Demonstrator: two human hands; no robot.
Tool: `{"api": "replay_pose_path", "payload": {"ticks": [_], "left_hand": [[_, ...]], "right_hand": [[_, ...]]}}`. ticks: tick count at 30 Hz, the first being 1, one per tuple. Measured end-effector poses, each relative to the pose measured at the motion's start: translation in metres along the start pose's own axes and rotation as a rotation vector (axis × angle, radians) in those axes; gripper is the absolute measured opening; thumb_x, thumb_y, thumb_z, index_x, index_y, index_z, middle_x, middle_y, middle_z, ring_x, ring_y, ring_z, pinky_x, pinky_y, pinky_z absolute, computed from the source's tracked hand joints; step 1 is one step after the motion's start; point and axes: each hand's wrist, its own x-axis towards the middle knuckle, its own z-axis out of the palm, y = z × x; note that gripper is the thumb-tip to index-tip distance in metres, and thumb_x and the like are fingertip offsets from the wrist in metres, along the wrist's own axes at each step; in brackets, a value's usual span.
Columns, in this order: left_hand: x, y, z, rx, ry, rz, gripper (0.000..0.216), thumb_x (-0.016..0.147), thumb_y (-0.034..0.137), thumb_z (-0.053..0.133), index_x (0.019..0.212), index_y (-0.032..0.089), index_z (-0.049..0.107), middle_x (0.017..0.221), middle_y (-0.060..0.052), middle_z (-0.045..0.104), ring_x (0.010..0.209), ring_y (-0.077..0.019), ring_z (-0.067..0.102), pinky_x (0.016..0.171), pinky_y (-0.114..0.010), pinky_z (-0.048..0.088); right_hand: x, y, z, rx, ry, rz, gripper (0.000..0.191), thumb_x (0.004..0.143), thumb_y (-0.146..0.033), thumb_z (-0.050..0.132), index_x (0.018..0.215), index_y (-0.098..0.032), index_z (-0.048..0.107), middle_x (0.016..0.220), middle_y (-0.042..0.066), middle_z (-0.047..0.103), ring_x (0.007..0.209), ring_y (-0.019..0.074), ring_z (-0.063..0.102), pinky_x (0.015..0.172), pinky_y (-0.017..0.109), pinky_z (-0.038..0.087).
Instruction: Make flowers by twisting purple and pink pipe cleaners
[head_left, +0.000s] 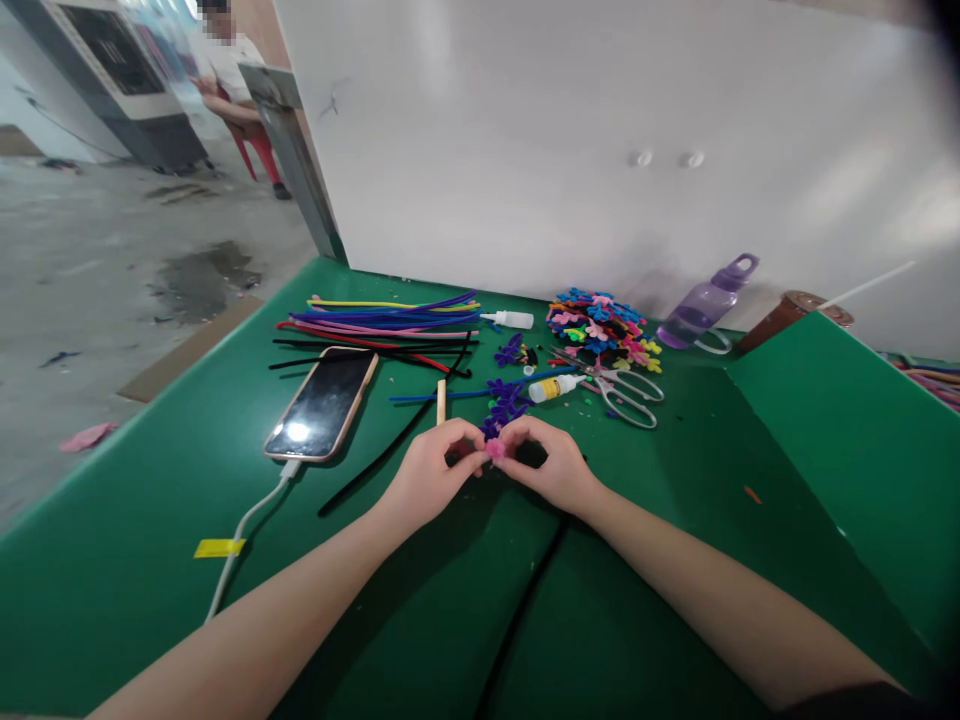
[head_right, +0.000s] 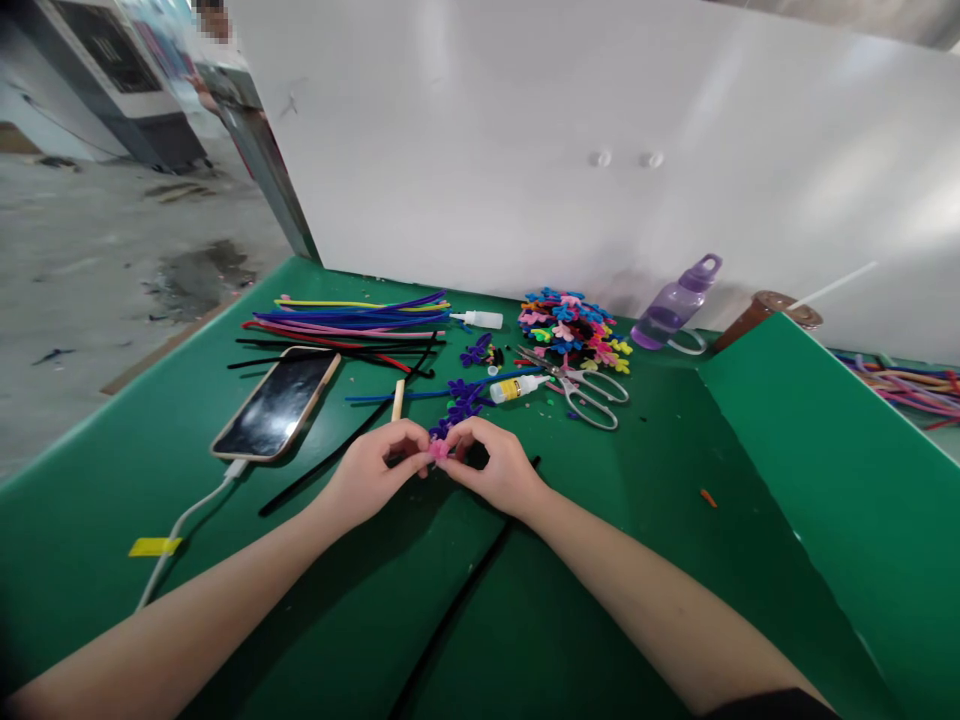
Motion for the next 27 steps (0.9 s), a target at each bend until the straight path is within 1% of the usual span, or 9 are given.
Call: {"api": "replay_pose_path", "payload": {"ticks": [3, 8, 12, 16, 19, 22, 27], "left_hand": [[0.0003, -0.0011, -0.0001, -0.014, 0.0, -0.002, 0.013, 0.081, 0.03, 0.056, 0.08, 0.017, 0.055, 0.073, 0.0, 0.059, 0.064, -0.013, 0.06, 0.066, -0.026, 0.047], [0.0009, -0.0056, 0.0004, -0.055, 0.061, -0.038, 0.009, 0.081, 0.026, 0.055, 0.08, 0.017, 0.054, 0.07, 0.001, 0.06, 0.062, -0.0121, 0.061, 0.065, -0.024, 0.048], [0.0011, -0.007, -0.0005, -0.058, 0.082, -0.076, 0.008, 0.08, 0.025, 0.055, 0.08, 0.017, 0.053, 0.07, 0.001, 0.06, 0.062, -0.0126, 0.062, 0.064, -0.024, 0.048], [0.0005, -0.0059, -0.0012, -0.071, 0.104, -0.072, 0.007, 0.08, 0.024, 0.055, 0.08, 0.017, 0.053, 0.073, 0.0, 0.062, 0.063, -0.0132, 0.063, 0.065, -0.025, 0.049], [-0.0011, -0.0044, 0.0006, -0.088, 0.105, -0.056, 0.009, 0.079, 0.025, 0.056, 0.079, 0.017, 0.053, 0.073, -0.001, 0.061, 0.064, -0.0129, 0.063, 0.065, -0.025, 0.049], [-0.0033, -0.0023, 0.0035, -0.104, 0.063, -0.028, 0.01, 0.078, 0.025, 0.058, 0.077, 0.016, 0.054, 0.07, 0.0, 0.061, 0.063, -0.0125, 0.061, 0.064, -0.024, 0.048], [-0.004, 0.0001, 0.003, -0.135, 0.076, -0.024, 0.01, 0.076, 0.024, 0.06, 0.077, 0.015, 0.056, 0.071, -0.001, 0.063, 0.064, -0.0121, 0.061, 0.066, -0.024, 0.049]], "right_hand": [[-0.0001, 0.0018, 0.0, -0.007, 0.002, -0.008, 0.009, 0.077, -0.022, 0.06, 0.085, -0.019, 0.056, 0.084, 0.002, 0.06, 0.071, 0.0114, 0.057, 0.069, 0.027, 0.049], [-0.0009, 0.0033, 0.0003, -0.045, 0.0, -0.067, 0.004, 0.078, -0.019, 0.058, 0.082, -0.019, 0.057, 0.083, 0.003, 0.061, 0.074, 0.0131, 0.058, 0.07, 0.028, 0.049], [-0.0014, 0.0026, 0.0005, -0.044, 0.014, -0.125, 0.007, 0.079, -0.019, 0.057, 0.085, -0.02, 0.061, 0.087, 0.004, 0.063, 0.078, 0.0139, 0.06, 0.073, 0.029, 0.051], [-0.0018, 0.002, 0.0009, -0.03, 0.023, -0.158, 0.01, 0.08, -0.018, 0.057, 0.087, -0.02, 0.064, 0.089, 0.005, 0.065, 0.084, 0.0155, 0.062, 0.077, 0.031, 0.051], [-0.0029, 0.0027, 0.0007, -0.039, 0.035, -0.148, 0.011, 0.08, -0.018, 0.057, 0.087, -0.02, 0.065, 0.089, 0.006, 0.066, 0.085, 0.0156, 0.062, 0.077, 0.031, 0.052], [-0.0042, 0.0027, -0.0007, -0.05, 0.058, -0.116, 0.011, 0.08, -0.018, 0.057, 0.087, -0.02, 0.066, 0.09, 0.006, 0.065, 0.082, 0.0151, 0.062, 0.075, 0.031, 0.052], [-0.0048, -0.0012, -0.0014, -0.014, 0.026, -0.119, 0.013, 0.079, -0.017, 0.057, 0.088, -0.019, 0.066, 0.091, 0.006, 0.066, 0.082, 0.0149, 0.062, 0.074, 0.03, 0.052]]}}
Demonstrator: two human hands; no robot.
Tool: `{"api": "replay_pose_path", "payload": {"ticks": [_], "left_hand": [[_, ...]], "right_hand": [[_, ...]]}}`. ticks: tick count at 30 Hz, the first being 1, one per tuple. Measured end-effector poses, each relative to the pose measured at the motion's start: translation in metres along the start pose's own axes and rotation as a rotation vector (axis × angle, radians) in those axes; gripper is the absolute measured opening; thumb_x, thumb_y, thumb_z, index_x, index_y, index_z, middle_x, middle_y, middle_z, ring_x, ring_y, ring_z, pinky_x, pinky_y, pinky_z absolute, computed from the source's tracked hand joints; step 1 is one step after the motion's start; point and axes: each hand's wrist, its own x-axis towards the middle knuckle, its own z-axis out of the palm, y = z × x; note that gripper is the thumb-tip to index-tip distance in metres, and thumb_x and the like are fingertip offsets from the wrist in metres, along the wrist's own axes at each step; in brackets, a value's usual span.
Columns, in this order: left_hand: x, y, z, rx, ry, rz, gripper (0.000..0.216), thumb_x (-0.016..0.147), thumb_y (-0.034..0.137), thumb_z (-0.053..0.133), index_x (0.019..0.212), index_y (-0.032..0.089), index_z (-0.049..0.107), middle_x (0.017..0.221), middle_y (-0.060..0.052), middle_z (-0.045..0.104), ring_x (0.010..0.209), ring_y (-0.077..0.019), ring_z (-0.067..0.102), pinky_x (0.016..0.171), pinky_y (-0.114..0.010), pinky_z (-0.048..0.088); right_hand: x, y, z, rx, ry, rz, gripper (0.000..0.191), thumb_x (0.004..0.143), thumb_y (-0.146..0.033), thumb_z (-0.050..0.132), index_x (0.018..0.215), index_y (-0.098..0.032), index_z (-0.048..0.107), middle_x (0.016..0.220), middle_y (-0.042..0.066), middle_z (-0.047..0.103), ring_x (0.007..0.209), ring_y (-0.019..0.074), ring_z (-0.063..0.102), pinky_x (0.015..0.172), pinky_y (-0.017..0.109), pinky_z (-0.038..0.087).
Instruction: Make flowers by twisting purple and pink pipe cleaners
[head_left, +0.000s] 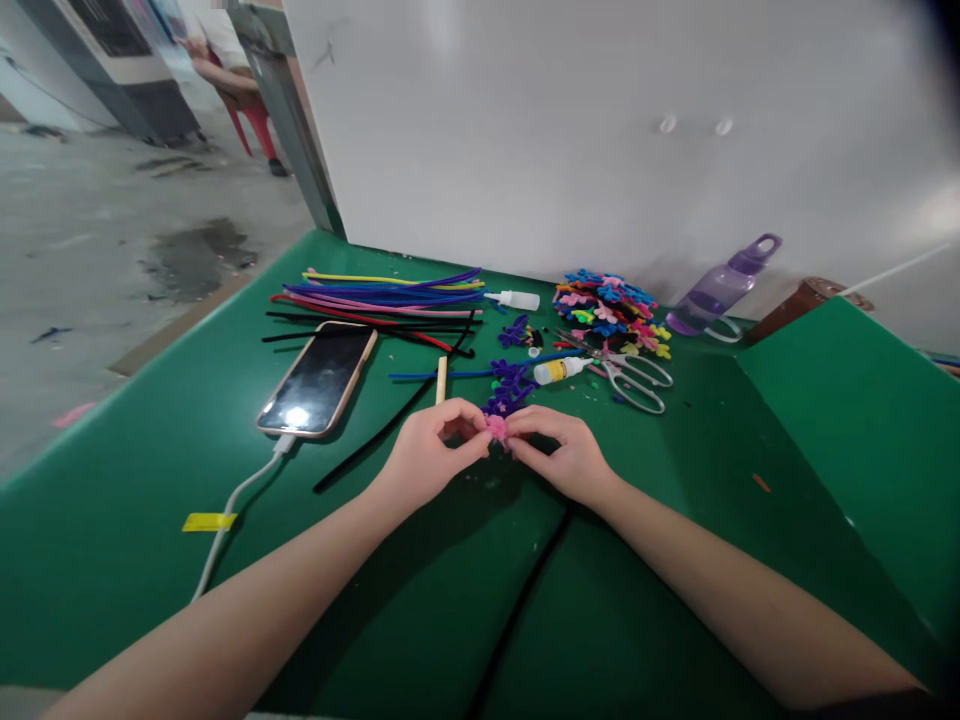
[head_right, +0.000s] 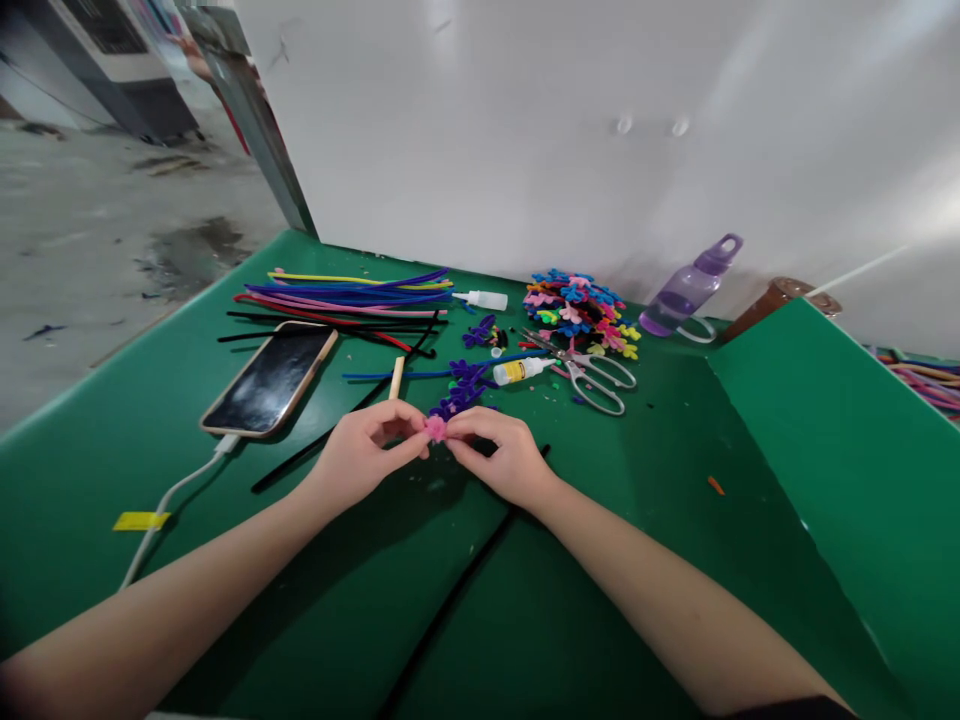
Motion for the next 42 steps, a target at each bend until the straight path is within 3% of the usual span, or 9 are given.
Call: {"api": "replay_pose_path", "payload": {"ticks": [12, 15, 19, 28, 33, 42], "left_hand": [[-0.001, -0.001, -0.003, 0.054, -0.026, 0.023, 0.018, 0.076, 0.027, 0.062, 0.087, 0.017, 0.053, 0.086, -0.003, 0.064, 0.071, -0.0133, 0.061, 0.07, -0.028, 0.05], [-0.001, -0.003, -0.003, 0.127, -0.038, 0.045, 0.026, 0.071, 0.027, 0.067, 0.086, 0.019, 0.048, 0.083, -0.001, 0.062, 0.069, -0.0122, 0.058, 0.068, -0.027, 0.048], [0.0, -0.002, -0.002, 0.176, -0.038, 0.117, 0.02, 0.074, 0.026, 0.064, 0.077, 0.018, 0.046, 0.077, 0.001, 0.057, 0.069, -0.0108, 0.054, 0.068, -0.026, 0.046], [0.0, 0.002, -0.006, 0.227, -0.067, 0.061, 0.015, 0.074, 0.028, 0.062, 0.079, 0.018, 0.051, 0.079, 0.0, 0.06, 0.068, -0.0119, 0.055, 0.066, -0.025, 0.046], [-0.001, 0.005, -0.005, 0.233, -0.064, 0.045, 0.012, 0.074, 0.025, 0.06, 0.076, 0.019, 0.051, 0.074, 0.002, 0.059, 0.064, -0.0113, 0.054, 0.062, -0.024, 0.044], [-0.003, 0.008, 0.0, 0.252, -0.107, 0.053, 0.009, 0.071, 0.019, 0.056, 0.076, 0.019, 0.048, 0.071, 0.003, 0.054, 0.063, -0.0108, 0.051, 0.061, -0.024, 0.043]], "right_hand": [[-0.003, 0.0, 0.0, 0.074, -0.046, 0.09, 0.023, 0.083, -0.02, 0.052, 0.103, -0.021, 0.062, 0.106, 0.009, 0.059, 0.07, 0.0112, 0.06, 0.066, 0.028, 0.053], [-0.003, -0.002, 0.001, 0.034, -0.084, 0.027, 0.024, 0.083, -0.018, 0.051, 0.103, -0.022, 0.064, 0.098, 0.007, 0.061, 0.076, 0.0131, 0.059, 0.071, 0.029, 0.051], [-0.004, -0.004, 0.002, -0.019, -0.162, -0.061, 0.03, 0.083, -0.014, 0.049, 0.108, -0.021, 0.062, 0.082, 0.004, 0.059, 0.073, 0.0129, 0.055, 0.068, 0.028, 0.048], [-0.003, -0.005, 0.001, -0.052, -0.181, -0.05, 0.032, 0.083, -0.014, 0.048, 0.111, -0.022, 0.061, 0.078, 0.003, 0.056, 0.07, 0.0127, 0.054, 0.066, 0.028, 0.047], [-0.003, -0.006, 0.001, -0.059, -0.157, -0.071, 0.03, 0.083, -0.015, 0.048, 0.108, -0.022, 0.063, 0.077, 0.003, 0.06, 0.07, 0.0132, 0.055, 0.065, 0.028, 0.048], [-0.007, -0.007, 0.008, -0.236, -0.027, -0.241, 0.032, 0.08, -0.01, 0.047, 0.103, -0.024, 0.064, 0.08, 0.004, 0.066, 0.07, 0.0126, 0.06, 0.063, 0.026, 0.05]]}}
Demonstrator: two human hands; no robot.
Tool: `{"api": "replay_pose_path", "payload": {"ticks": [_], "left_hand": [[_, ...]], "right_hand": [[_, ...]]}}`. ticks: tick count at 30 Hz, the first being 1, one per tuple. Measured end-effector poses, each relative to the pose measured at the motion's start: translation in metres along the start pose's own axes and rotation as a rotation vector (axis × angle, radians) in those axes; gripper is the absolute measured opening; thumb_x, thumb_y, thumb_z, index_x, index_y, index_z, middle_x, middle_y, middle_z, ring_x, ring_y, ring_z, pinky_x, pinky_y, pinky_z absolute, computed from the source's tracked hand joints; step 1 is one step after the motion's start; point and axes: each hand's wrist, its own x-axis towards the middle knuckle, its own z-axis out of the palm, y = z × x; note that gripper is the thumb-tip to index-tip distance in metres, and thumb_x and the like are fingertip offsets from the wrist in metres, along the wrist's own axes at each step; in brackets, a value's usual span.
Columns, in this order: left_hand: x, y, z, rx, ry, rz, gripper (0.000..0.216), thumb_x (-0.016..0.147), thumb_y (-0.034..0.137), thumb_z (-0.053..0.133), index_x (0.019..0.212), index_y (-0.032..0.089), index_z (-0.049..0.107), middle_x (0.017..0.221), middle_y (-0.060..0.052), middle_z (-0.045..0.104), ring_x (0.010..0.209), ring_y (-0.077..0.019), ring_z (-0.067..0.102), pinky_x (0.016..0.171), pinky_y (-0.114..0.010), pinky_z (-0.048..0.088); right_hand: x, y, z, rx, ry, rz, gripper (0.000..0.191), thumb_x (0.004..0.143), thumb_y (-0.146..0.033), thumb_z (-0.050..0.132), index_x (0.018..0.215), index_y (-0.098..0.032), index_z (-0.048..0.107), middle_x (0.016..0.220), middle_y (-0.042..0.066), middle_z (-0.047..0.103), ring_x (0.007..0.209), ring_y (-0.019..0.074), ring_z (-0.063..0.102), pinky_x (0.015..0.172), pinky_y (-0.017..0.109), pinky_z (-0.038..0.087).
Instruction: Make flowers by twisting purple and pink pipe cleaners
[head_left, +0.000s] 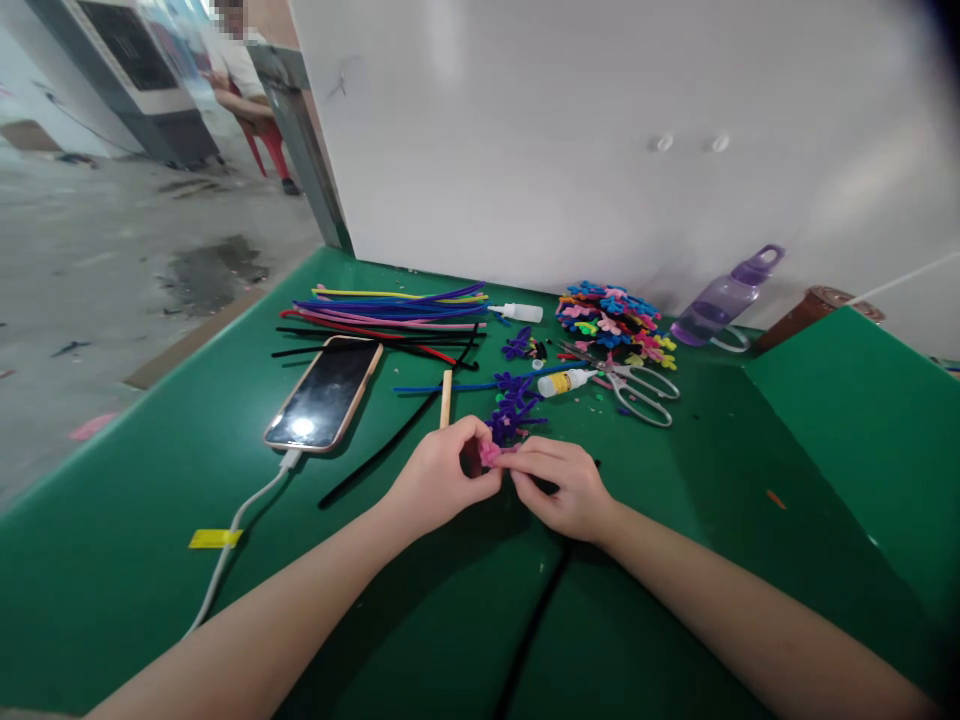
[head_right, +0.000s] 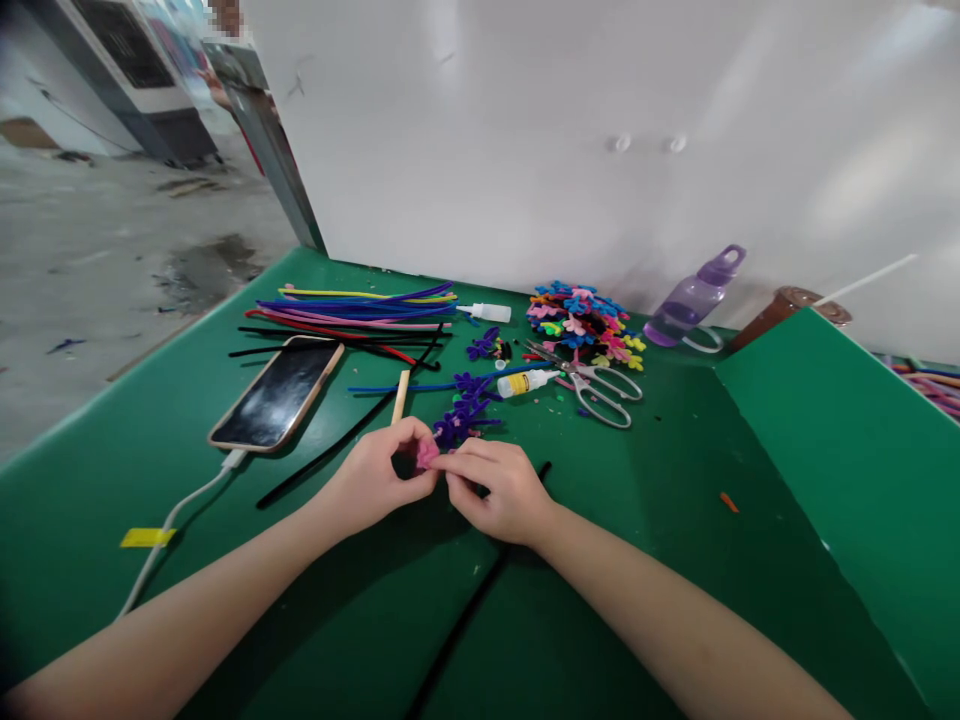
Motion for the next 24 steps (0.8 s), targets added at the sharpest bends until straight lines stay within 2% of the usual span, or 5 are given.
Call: {"api": "replay_pose_path", "payload": {"ticks": [4, 8, 13, 17, 24], "left_hand": [[0.0008, -0.0038, -0.0009, -0.005, 0.006, 0.008, 0.007, 0.072, 0.015, 0.053, 0.077, 0.018, 0.049, 0.071, 0.003, 0.054, 0.063, -0.0107, 0.051, 0.061, -0.023, 0.043], [0.0021, -0.0066, -0.0023, -0.049, 0.058, -0.006, 0.005, 0.075, 0.02, 0.055, 0.077, 0.018, 0.05, 0.071, 0.002, 0.054, 0.062, -0.0101, 0.051, 0.06, -0.023, 0.043], [0.0011, -0.0028, -0.0029, -0.136, 0.03, 0.002, 0.012, 0.077, 0.027, 0.058, 0.08, 0.017, 0.052, 0.077, 0.0, 0.058, 0.064, -0.0103, 0.053, 0.061, -0.023, 0.046], [0.0003, -0.0002, -0.0027, -0.163, -0.006, -0.009, 0.016, 0.078, 0.031, 0.057, 0.085, 0.018, 0.053, 0.08, -0.001, 0.059, 0.066, -0.0121, 0.055, 0.062, -0.025, 0.048], [0.0018, -0.0034, -0.0024, -0.244, -0.003, -0.058, 0.019, 0.074, 0.029, 0.063, 0.088, 0.017, 0.056, 0.08, -0.001, 0.062, 0.066, -0.0124, 0.059, 0.061, -0.024, 0.05]], "right_hand": [[-0.0025, -0.0021, -0.001, -0.037, 0.084, -0.036, 0.03, 0.079, -0.008, 0.048, 0.1, -0.024, 0.064, 0.075, 0.002, 0.065, 0.066, 0.0124, 0.059, 0.06, 0.026, 0.05], [-0.0025, -0.0035, -0.001, -0.033, 0.182, 0.093, 0.029, 0.079, -0.01, 0.051, 0.101, -0.024, 0.062, 0.08, 0.003, 0.063, 0.07, 0.0132, 0.06, 0.065, 0.028, 0.052], [0.0006, 0.0003, 0.0016, 0.064, 0.139, 0.175, 0.037, 0.08, -0.015, 0.054, 0.116, -0.025, 0.054, 0.097, 0.004, 0.063, 0.075, 0.0127, 0.061, 0.074, 0.03, 0.053], [0.0002, 0.0032, 0.0024, 0.1, 0.105, 0.157, 0.036, 0.082, -0.016, 0.052, 0.116, -0.027, 0.055, 0.103, 0.004, 0.063, 0.08, 0.0135, 0.061, 0.073, 0.03, 0.054], [-0.0017, 0.005, 0.0021, 0.136, 0.085, 0.17, 0.036, 0.082, -0.017, 0.053, 0.116, -0.027, 0.054, 0.105, 0.005, 0.06, 0.08, 0.0131, 0.06, 0.071, 0.029, 0.055]]}}
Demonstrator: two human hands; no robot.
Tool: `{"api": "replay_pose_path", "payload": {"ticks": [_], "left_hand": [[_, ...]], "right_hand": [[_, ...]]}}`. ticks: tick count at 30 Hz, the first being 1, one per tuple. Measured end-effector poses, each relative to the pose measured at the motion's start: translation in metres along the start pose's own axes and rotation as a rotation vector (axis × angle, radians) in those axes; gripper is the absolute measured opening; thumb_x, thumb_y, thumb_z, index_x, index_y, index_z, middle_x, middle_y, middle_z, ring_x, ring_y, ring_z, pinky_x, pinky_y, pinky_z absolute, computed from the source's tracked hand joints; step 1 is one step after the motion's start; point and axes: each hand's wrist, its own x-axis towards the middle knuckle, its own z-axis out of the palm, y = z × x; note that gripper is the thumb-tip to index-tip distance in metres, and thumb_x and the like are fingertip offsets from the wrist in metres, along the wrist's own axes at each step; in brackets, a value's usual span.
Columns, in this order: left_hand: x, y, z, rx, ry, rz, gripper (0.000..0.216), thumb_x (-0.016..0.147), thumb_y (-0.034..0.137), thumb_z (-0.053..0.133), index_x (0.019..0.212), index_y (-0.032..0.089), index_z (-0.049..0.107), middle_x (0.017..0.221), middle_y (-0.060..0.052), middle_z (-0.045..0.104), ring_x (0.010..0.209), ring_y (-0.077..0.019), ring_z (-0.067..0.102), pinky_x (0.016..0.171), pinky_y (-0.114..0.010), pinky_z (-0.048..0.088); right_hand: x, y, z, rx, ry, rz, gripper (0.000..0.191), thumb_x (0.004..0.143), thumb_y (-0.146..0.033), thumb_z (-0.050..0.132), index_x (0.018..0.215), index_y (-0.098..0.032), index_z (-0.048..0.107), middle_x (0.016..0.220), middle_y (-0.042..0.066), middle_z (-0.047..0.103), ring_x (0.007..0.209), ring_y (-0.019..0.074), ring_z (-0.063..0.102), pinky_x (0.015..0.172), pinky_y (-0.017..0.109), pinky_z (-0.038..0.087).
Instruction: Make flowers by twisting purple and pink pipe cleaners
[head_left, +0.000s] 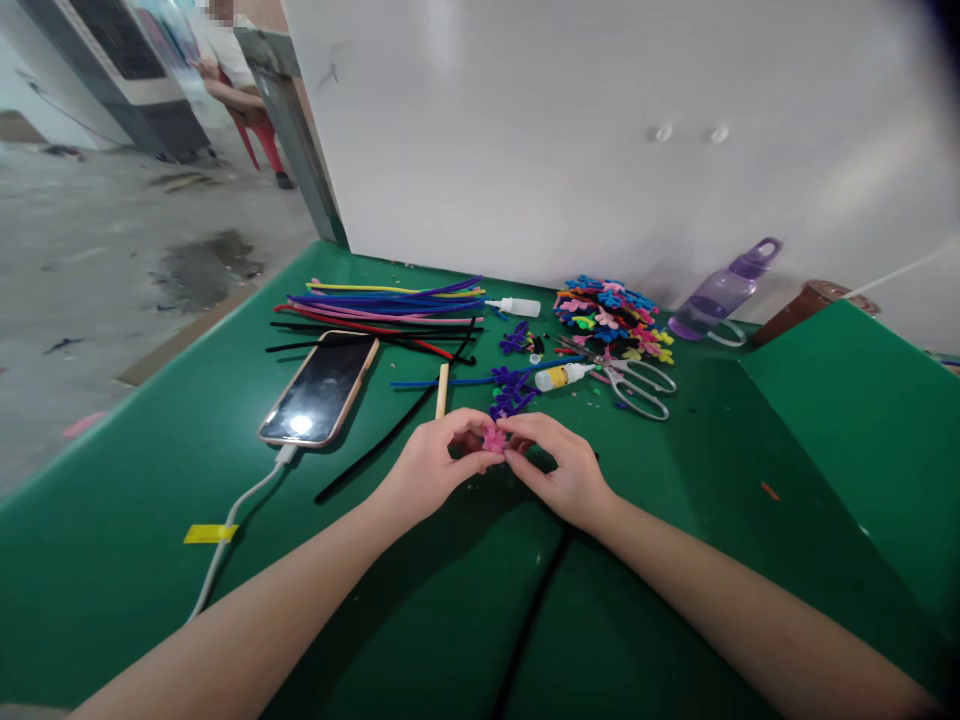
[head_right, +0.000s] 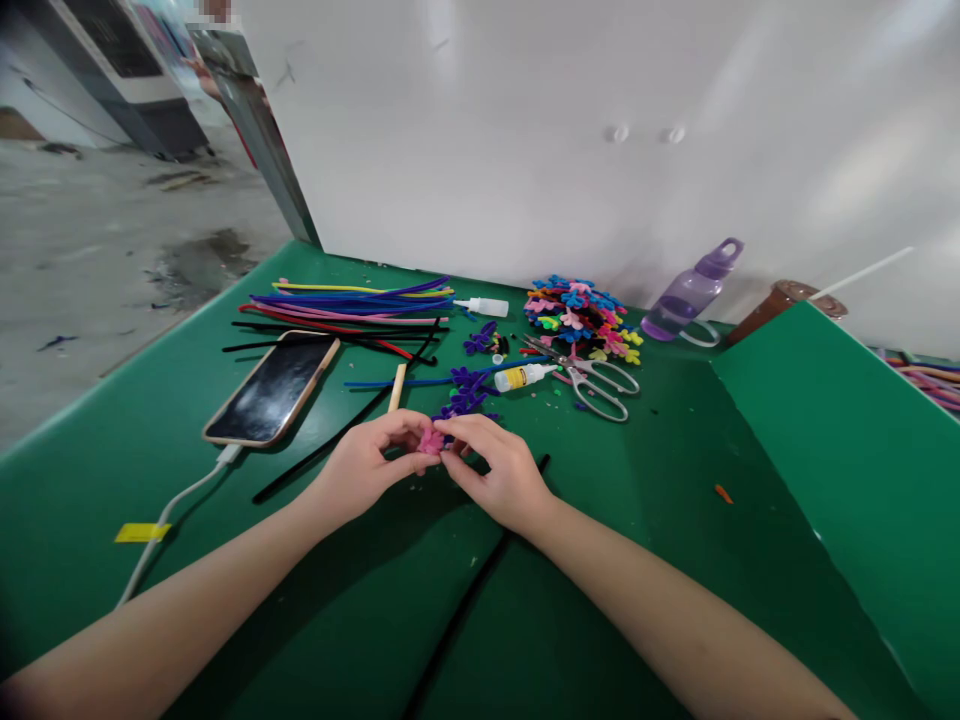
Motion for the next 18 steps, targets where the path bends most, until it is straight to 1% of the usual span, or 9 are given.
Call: {"api": "replay_pose_path", "payload": {"ticks": [2, 7, 12, 18], "left_hand": [[0.0001, -0.0012, 0.0001, -0.009, 0.001, -0.001, 0.02, 0.074, 0.029, 0.064, 0.089, 0.018, 0.058, 0.08, -0.001, 0.064, 0.065, -0.0124, 0.06, 0.061, -0.024, 0.051], [-0.0005, -0.0029, 0.0009, -0.022, -0.005, -0.022, 0.027, 0.076, 0.032, 0.061, 0.099, 0.017, 0.061, 0.078, -0.002, 0.066, 0.062, -0.0134, 0.061, 0.06, -0.026, 0.053], [-0.0011, -0.0029, 0.0014, -0.055, 0.007, -0.051, 0.03, 0.072, 0.033, 0.067, 0.098, 0.019, 0.065, 0.076, -0.001, 0.067, 0.061, -0.0138, 0.062, 0.059, -0.025, 0.053], [-0.0027, -0.0021, 0.0009, -0.028, 0.007, -0.079, 0.033, 0.07, 0.032, 0.069, 0.101, 0.02, 0.066, 0.07, 0.0, 0.068, 0.06, -0.0138, 0.062, 0.061, -0.026, 0.052]], "right_hand": [[-0.0001, 0.0002, 0.0001, -0.004, -0.006, 0.01, 0.034, 0.083, -0.018, 0.053, 0.116, -0.027, 0.054, 0.105, 0.005, 0.06, 0.079, 0.013, 0.061, 0.071, 0.029, 0.054], [0.0005, 0.0001, 0.0, -0.006, 0.01, 0.041, 0.032, 0.083, -0.022, 0.053, 0.114, -0.025, 0.054, 0.101, 0.005, 0.06, 0.072, 0.0117, 0.061, 0.069, 0.028, 0.054], [0.0005, -0.0007, -0.0011, -0.003, 0.017, 0.056, 0.03, 0.082, -0.022, 0.055, 0.111, -0.025, 0.054, 0.099, 0.004, 0.061, 0.07, 0.0111, 0.06, 0.067, 0.028, 0.053], [0.0, -0.0028, -0.0017, 0.001, 0.068, 0.03, 0.029, 0.078, -0.02, 0.062, 0.106, -0.024, 0.057, 0.097, 0.003, 0.061, 0.068, 0.0105, 0.059, 0.066, 0.027, 0.053]]}}
